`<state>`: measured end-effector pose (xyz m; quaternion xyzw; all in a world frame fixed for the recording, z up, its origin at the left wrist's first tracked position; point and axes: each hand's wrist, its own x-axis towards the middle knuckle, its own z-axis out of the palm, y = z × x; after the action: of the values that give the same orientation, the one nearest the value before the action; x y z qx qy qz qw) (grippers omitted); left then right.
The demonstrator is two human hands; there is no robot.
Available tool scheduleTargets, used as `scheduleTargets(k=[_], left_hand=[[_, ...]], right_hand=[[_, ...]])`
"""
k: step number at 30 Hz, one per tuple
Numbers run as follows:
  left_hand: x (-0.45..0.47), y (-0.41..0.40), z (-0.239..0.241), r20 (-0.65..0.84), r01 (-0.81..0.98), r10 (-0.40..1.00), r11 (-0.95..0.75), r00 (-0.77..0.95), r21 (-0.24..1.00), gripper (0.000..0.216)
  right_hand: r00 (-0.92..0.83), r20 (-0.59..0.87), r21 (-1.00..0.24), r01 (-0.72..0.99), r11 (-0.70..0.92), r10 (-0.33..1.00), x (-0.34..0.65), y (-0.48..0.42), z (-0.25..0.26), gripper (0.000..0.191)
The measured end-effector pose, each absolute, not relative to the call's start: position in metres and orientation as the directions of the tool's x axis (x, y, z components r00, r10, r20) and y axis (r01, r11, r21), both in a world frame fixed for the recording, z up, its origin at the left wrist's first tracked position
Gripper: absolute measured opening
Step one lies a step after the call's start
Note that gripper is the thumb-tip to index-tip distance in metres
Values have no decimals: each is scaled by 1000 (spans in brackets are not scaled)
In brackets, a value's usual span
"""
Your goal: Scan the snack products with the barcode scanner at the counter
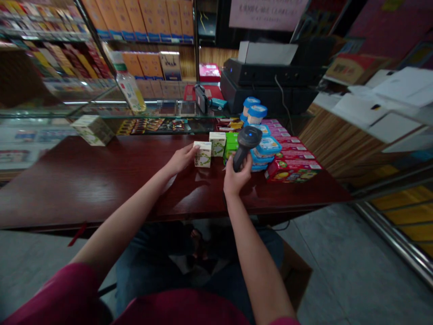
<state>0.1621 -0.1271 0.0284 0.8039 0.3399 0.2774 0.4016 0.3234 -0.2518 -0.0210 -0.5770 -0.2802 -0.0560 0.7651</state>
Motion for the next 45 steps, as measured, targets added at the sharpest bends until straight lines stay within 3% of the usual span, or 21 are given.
scheduleTargets(k=[4,9,15,18,24,28,31,34,37,40,43,45], left_hand=[[147,-131,8,220,247,717,-486,662,839,56],[160,-140,4,238,469,760,-581,604,665,33],[202,-170,17,153,727,824,-556,546,403,50],[217,-178,15,127,766,840,-535,527,356,59],[209,-170,6,163,684,768,-630,620,366,64],[152,-143,4,275,662,754,-657,597,362,62],[79,-107,4,408,714,795,-594,449,370,49],[-4,-65,6,525,764,832,-456,182,457,45],[-70,-24,6,584,738,796,-296,-161,607,59],[-103,11,3,492,638,776,-153,-396,755,83],[-111,40,-3,421,591,794,-98,-438,800,98],[-112,55,-8,425,603,814,-118,-397,789,95]], right_hand=[[810,522,-844,445,300,267,323,-253,-21,65],[797,535,-838,457,299,281,321,-253,-18,64],[842,488,-848,395,354,229,320,-255,-15,62],[843,492,-844,400,358,217,319,-255,-15,61],[806,530,-822,413,393,263,315,-256,-13,58],[749,514,-839,338,426,417,307,-263,-7,51],[644,459,-875,210,435,612,292,-263,0,37],[492,352,-922,38,385,796,267,-252,6,31],[348,244,-943,-130,305,905,235,-229,7,31],[256,180,-939,-241,244,950,200,-200,5,31],[208,152,-929,-303,212,966,169,-171,2,30],[193,142,-925,-324,200,971,153,-155,1,29]])
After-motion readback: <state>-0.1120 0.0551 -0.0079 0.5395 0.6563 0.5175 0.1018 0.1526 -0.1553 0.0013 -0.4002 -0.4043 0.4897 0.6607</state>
